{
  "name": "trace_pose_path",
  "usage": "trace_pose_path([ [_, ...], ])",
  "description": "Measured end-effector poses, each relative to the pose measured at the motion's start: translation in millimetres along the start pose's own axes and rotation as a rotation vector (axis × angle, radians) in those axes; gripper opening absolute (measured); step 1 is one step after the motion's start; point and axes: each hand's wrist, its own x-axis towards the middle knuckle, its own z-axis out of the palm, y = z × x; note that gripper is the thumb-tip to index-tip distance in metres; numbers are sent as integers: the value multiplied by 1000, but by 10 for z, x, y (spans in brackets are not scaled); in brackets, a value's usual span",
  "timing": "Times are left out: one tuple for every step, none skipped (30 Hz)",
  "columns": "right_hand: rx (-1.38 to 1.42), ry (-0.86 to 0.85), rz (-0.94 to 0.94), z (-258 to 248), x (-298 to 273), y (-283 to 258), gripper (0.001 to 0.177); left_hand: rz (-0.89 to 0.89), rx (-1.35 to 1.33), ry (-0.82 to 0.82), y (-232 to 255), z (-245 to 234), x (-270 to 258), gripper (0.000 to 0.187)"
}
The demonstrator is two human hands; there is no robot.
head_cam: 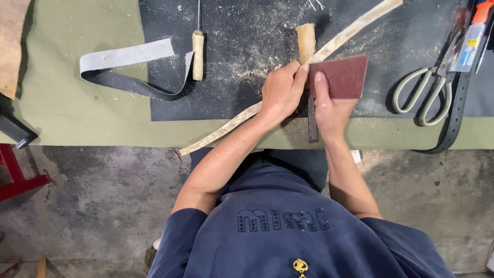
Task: Sanding a thin strip of wood using a sanding block on a workbench
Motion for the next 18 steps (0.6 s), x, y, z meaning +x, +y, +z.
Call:
trace_pose_path([
  [-3, -1, 4, 11, 73, 43, 4, -3, -1, -3, -30, 13, 14, 41],
  [4, -29, -16, 13, 143, 85, 6, 12, -12, 5, -56, 32, 26, 40],
  [11, -58, -35, 11, 212, 119, 11, 26, -24, 13, -73, 49, 32, 40],
  [13, -57, -42, 52, 256, 124, 11, 33, -24, 17, -65, 46, 29, 40],
  [11, -16, -74, 95, 297, 116, 9, 29, -12, 7, -51, 35, 22, 41],
  [9, 23, -107, 144, 343, 102, 7, 25, -1, -1, -35, 17, 17, 43],
  [13, 23, -116, 118, 247, -24, 7, 33, -1, 5, -10, -5, -17, 43],
  [31, -6, -107, 94, 177, -149, 8, 10, -10, -4, 28, -26, -23, 42],
  [48, -36, -99, 70, 105, -266, 10, -12, -18, -13, 61, -43, -28, 40],
  [48, -36, -104, 55, 74, -200, 10, -8, -20, -11, 53, -40, -24, 40],
  [49, -36, -64, 38, 42, -123, 17, -6, -6, -19, 38, -29, -18, 41],
  [51, -35, -18, 22, -17, -44, 24, -9, 11, -30, 9, -21, -34, 41],
  [51, -34, -17, 46, 75, 23, 24, -10, 12, -31, -3, -15, -11, 41],
  [27, -19, -72, 61, 152, 94, 17, -8, 15, -25, -20, -2, -3, 41],
  [3, -4, -127, 74, 226, 162, 12, -5, 18, -18, -35, 9, 1, 42],
  [5, -3, -127, 58, 230, 137, 12, -4, 20, -17, -37, 19, -8, 42],
  [1, -13, -127, 44, 234, 102, 12, -12, 11, -16, -34, 20, -19, 41],
  [0, -23, -134, 48, 269, 61, 13, -14, 2, -10, -20, 7, -2, 40],
])
